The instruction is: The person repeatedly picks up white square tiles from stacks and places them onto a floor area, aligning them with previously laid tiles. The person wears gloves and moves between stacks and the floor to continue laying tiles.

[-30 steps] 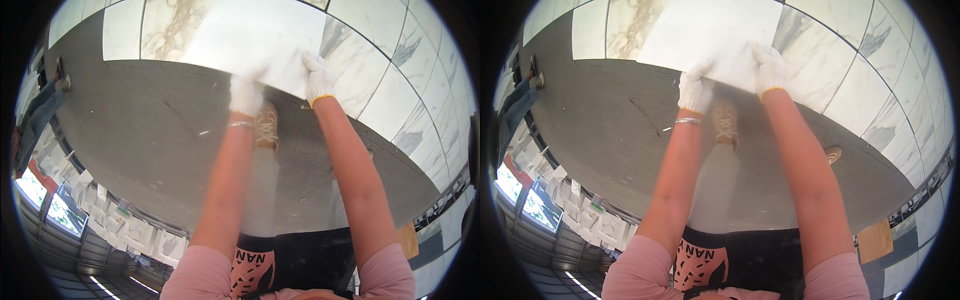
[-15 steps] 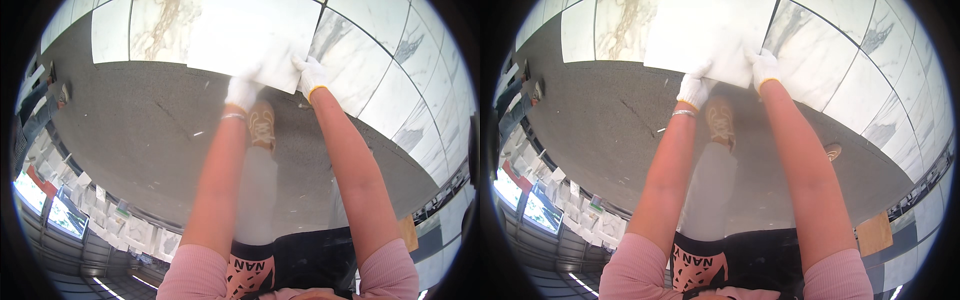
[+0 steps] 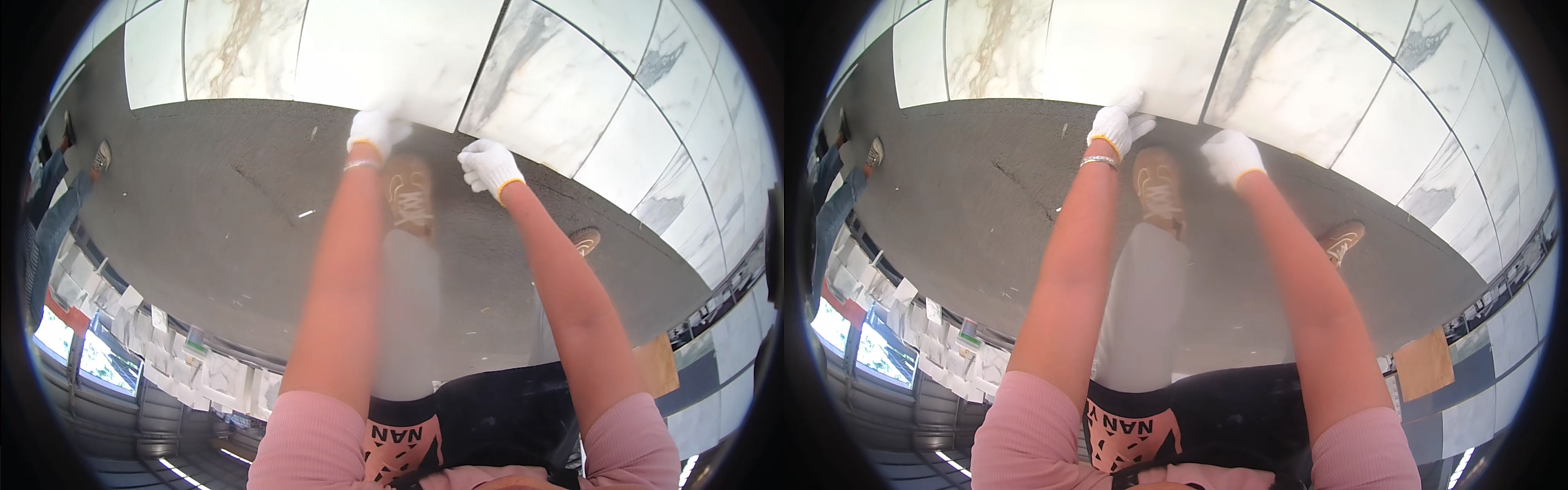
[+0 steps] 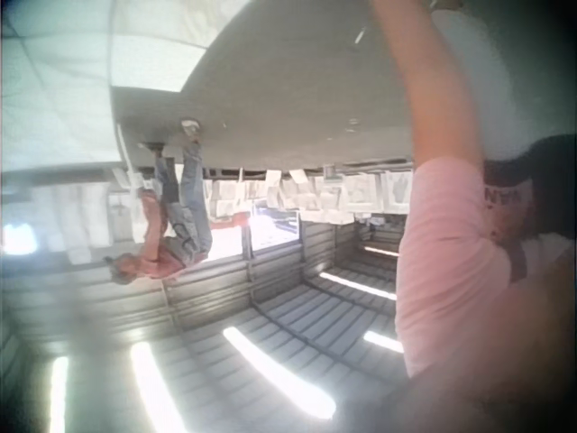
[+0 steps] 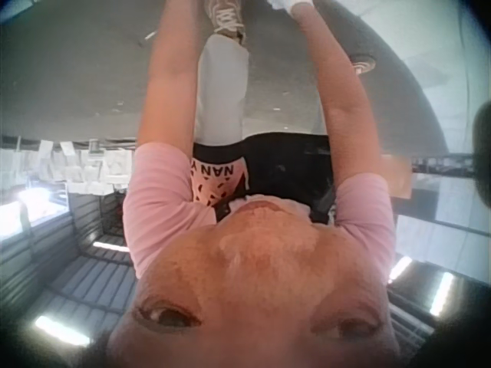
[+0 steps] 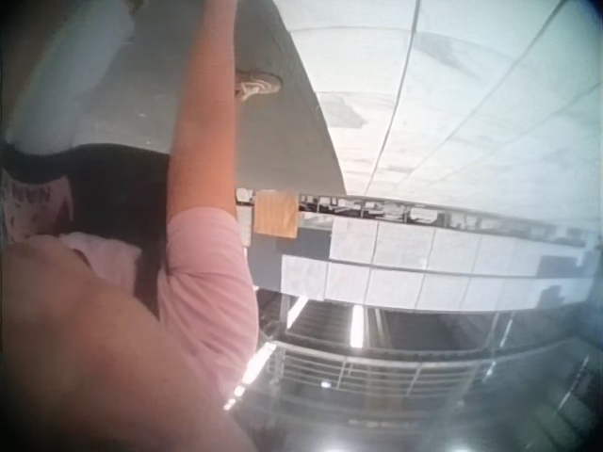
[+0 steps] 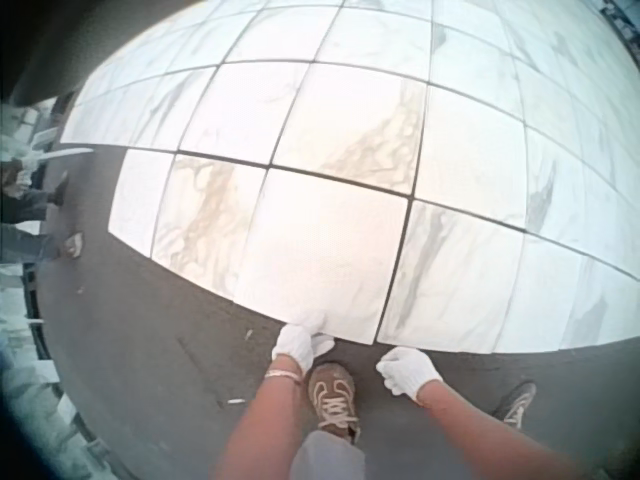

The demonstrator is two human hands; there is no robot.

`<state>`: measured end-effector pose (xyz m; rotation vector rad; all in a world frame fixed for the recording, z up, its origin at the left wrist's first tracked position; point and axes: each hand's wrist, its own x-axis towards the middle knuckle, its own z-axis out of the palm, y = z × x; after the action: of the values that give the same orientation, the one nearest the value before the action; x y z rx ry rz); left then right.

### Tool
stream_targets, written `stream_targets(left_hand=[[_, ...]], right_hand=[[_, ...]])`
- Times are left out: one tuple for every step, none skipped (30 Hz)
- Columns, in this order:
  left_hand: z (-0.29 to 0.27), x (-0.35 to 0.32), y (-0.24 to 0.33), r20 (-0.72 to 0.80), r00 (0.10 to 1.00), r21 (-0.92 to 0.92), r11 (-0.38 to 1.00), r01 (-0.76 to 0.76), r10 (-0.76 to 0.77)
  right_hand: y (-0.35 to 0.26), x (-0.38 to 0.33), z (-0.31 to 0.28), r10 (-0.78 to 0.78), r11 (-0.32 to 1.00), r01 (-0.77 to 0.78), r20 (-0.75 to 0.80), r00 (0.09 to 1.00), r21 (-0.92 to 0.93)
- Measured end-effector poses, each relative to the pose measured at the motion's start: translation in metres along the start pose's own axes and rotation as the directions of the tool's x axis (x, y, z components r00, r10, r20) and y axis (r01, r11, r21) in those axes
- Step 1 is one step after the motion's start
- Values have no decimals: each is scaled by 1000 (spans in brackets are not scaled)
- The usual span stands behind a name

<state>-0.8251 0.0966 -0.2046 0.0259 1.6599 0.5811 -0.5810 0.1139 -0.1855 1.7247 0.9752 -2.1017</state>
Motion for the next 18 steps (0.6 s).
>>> stream_targets(left_hand=[[0,1,0,1,999,-26,999,38,-38],[2,1,-1,-25,999,-47,998,30,-32],[3,2,0,-49,997,-72,996,58,-62],[6,2,0,-88,991,-89,992,89,-97],[8,1,0,-119,985,-147,984,104,-122],[10,1,1,-163,975,-198,973,118,-152],[11,0,3,-191,966,-251,960,125,-176],[11,1,4,-252,958,-12,990,141,-139],[9,-1,4,-288,954,224,962,153,-84],[6,-1,3,-314,949,446,881,160,-14],[1,-5,0,-261,965,502,853,143,-8],[-6,-9,-5,-178,978,430,884,181,-114],[-13,-18,-14,-138,971,406,883,237,-198],[-23,-29,-25,-90,961,372,886,276,-261],[-35,-47,-40,-37,994,649,754,104,-104],[-48,-73,-59,114,992,852,508,-128,57],[-61,-100,-78,249,955,920,269,-284,159],[-76,-136,-98,187,977,912,351,-212,105]], right_hand=[[6,-6,1,79,995,-78,-16,997,56],[9,-11,3,143,984,-140,-16,990,113],[9,-14,4,168,975,-165,-9,986,147],[9,-17,5,169,976,-166,-11,985,143],[8,-19,5,169,976,-166,-13,985,139],[7,-22,5,169,978,-165,-19,985,128],[5,-24,3,164,979,-161,-18,986,126],[5,-25,1,159,981,-155,-22,987,117],[6,-25,-1,156,984,-152,-35,987,97],[8,-26,-4,142,985,-137,-44,989,102],[12,-28,-7,130,987,-124,-59,990,98],[17,-30,-11,114,990,-107,-70,991,93],[26,-36,-15,96,975,-86,-40,995,206],[34,-39,-19,107,982,-109,19,994,153],[47,-47,-24,102,991,-103,14,995,87],[63,-61,-27,0,999,2,45,999,-43],[82,-77,-31,-1,996,0,-19,1000,-86],[102,-96,-37,-12,990,14,15,1000,-140]])
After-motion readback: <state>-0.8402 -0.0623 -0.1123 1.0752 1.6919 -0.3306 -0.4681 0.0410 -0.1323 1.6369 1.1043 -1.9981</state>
